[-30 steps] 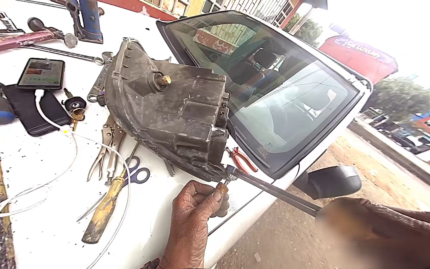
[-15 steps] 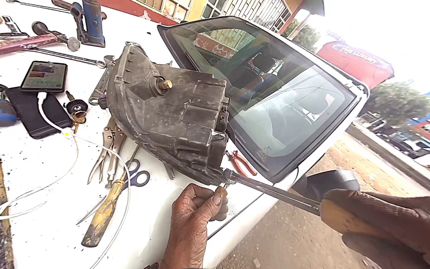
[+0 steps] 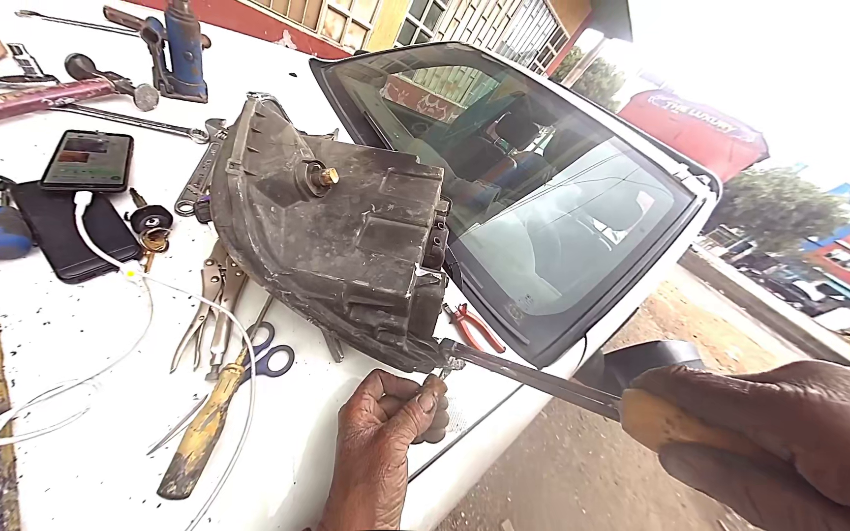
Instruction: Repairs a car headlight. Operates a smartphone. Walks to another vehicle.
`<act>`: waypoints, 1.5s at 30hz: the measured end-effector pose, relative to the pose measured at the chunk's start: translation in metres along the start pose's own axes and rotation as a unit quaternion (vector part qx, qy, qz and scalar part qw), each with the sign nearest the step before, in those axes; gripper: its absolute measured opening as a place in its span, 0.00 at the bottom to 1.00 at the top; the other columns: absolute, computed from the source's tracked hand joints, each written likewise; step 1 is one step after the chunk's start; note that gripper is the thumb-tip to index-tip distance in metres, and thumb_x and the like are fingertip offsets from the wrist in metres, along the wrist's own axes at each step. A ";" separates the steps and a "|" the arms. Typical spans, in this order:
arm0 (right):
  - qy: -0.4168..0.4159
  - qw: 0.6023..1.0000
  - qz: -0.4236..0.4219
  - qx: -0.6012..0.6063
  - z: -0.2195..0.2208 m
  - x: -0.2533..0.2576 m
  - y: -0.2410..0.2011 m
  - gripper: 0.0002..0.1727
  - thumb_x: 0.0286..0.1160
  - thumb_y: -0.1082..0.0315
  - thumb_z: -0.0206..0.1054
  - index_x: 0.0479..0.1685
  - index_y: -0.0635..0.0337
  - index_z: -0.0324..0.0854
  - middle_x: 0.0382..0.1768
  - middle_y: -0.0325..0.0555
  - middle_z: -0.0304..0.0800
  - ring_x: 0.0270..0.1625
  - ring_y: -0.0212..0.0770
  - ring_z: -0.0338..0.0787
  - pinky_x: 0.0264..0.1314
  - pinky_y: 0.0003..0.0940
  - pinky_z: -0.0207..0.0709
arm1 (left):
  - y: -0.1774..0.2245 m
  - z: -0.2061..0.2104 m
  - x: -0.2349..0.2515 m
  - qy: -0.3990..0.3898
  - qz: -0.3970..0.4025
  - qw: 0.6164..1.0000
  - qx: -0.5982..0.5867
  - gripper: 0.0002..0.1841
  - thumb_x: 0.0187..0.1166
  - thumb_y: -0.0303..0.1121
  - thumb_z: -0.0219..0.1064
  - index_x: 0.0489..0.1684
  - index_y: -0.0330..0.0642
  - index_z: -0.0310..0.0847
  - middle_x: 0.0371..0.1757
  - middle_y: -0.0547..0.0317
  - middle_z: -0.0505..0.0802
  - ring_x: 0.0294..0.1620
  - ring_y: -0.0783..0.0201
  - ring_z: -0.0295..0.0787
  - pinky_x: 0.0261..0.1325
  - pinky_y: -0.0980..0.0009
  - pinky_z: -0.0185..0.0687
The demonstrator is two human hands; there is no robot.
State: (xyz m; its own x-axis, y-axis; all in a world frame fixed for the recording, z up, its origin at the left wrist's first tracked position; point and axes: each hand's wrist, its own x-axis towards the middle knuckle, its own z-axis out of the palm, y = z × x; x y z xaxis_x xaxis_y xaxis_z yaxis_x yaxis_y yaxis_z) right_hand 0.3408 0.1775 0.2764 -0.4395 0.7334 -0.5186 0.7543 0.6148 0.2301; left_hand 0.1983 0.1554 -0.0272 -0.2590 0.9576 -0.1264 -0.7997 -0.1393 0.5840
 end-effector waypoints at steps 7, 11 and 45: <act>-0.006 1.000 0.000 0.028 -0.002 0.002 0.003 0.19 0.90 0.53 0.59 0.56 0.59 0.83 0.25 0.50 0.83 0.30 0.51 0.86 0.31 0.52 0.76 | 0.000 0.000 0.000 0.002 0.002 1.000 0.004 0.09 0.76 0.18 0.71 0.47 0.23 0.76 0.42 0.28 0.93 0.39 0.40 0.97 0.47 0.51 0.96; -0.008 0.999 -0.001 0.032 -0.003 0.003 0.004 0.18 0.89 0.54 0.61 0.58 0.60 0.83 0.27 0.50 0.85 0.31 0.50 0.87 0.32 0.51 0.77 | -0.001 0.000 0.000 0.004 0.001 1.000 -0.001 0.09 0.76 0.17 0.69 0.47 0.23 0.76 0.42 0.28 0.93 0.38 0.40 0.97 0.46 0.50 0.96; 0.059 0.998 -0.015 0.027 0.026 0.001 0.016 0.16 0.86 0.52 0.62 0.53 0.55 0.86 0.23 0.43 0.83 0.24 0.43 0.84 0.25 0.45 0.75 | -0.002 -0.001 0.004 -0.001 0.011 1.000 0.019 0.09 0.77 0.21 0.70 0.47 0.23 0.79 0.42 0.29 0.94 0.39 0.42 0.97 0.47 0.53 0.96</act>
State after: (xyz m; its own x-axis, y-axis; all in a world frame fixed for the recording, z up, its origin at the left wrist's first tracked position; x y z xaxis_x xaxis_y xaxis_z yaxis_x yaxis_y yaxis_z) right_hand 0.3656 0.1805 0.2581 -0.5144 0.7459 -0.4231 0.7639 0.6228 0.1691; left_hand 0.1989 0.1591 -0.0296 -0.2745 0.9552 -0.1111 -0.7729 -0.1504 0.6165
